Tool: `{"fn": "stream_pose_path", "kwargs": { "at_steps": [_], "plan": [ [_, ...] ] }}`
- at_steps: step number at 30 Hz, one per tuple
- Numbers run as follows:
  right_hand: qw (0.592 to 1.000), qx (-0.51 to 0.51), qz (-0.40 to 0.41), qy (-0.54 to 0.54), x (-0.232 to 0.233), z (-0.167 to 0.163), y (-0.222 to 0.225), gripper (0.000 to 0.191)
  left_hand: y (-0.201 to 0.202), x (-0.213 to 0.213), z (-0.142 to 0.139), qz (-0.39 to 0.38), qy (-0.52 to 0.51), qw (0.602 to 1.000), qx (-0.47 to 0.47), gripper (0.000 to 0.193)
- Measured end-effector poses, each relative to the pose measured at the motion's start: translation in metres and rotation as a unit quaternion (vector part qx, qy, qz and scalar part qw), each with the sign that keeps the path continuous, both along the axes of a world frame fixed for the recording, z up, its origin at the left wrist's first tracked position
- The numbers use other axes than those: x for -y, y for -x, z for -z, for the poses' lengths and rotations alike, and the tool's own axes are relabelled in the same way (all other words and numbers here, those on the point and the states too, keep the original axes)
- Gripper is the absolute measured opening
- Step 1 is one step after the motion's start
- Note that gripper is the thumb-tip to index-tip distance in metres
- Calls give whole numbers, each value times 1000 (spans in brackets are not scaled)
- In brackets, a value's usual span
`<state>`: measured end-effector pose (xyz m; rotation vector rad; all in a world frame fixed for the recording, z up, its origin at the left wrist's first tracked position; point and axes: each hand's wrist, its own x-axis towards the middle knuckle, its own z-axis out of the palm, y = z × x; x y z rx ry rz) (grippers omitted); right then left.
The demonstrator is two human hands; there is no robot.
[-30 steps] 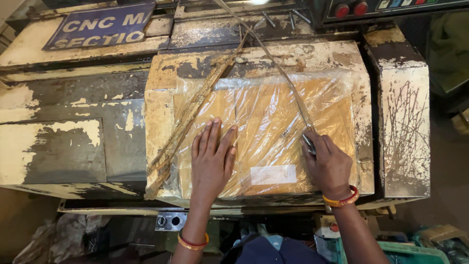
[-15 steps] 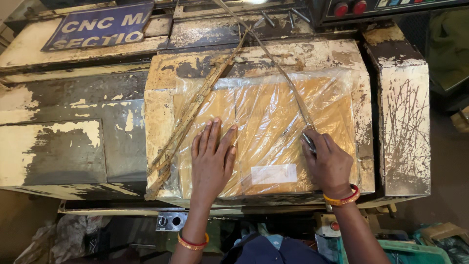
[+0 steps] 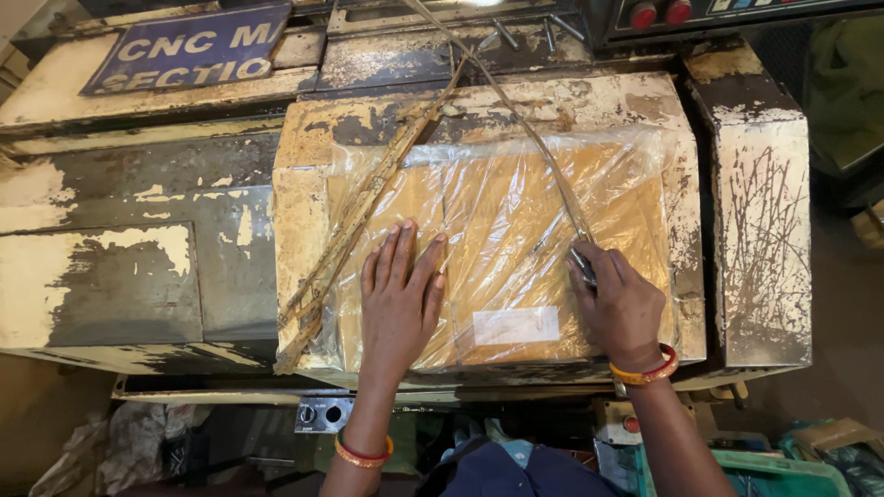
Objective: The person repeatedly picks metal rods from green bins, inserts them into a CNC machine, and retrieves them after processing. They place the processed rods on a wrapped wooden board and occasionally wipe the machine with a cloth.
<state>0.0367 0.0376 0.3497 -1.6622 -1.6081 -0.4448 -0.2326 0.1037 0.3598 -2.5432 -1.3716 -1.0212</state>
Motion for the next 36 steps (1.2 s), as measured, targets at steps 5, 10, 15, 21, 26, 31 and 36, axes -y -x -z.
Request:
{"fn": "stream_pose_path", "kwargs": {
  "at_steps": [5, 10, 15, 21, 26, 31, 36],
  "plan": [
    [1000, 3, 1, -1, -1, 0, -1, 24, -1, 0, 0, 2, 1, 1000, 0, 44],
    [1000, 0, -4, -4, -1, 0, -1, 23, -1, 1, -1, 3, 1, 1000, 6, 44],
    [1000, 0, -5, -10, 0, 0, -2, 24, -2, 1, -2, 2, -4, 1000, 2, 44],
    [1000, 4, 0, -9, -1, 0, -1, 23, -2, 2, -2, -3, -2, 1000, 3, 44],
    [1000, -6, -7, -1, 1, -1, -1, 24, -1, 1, -1, -4, -5, 1000, 0, 44],
    [1000, -5, -12, -4, 1, -1, -1, 25, -1, 0, 4, -1, 2, 1000, 5, 44],
    [1000, -8, -12, -2, 0, -1, -2, 25, 9, 1, 12, 67, -8, 994, 90, 40]
  ]
}}
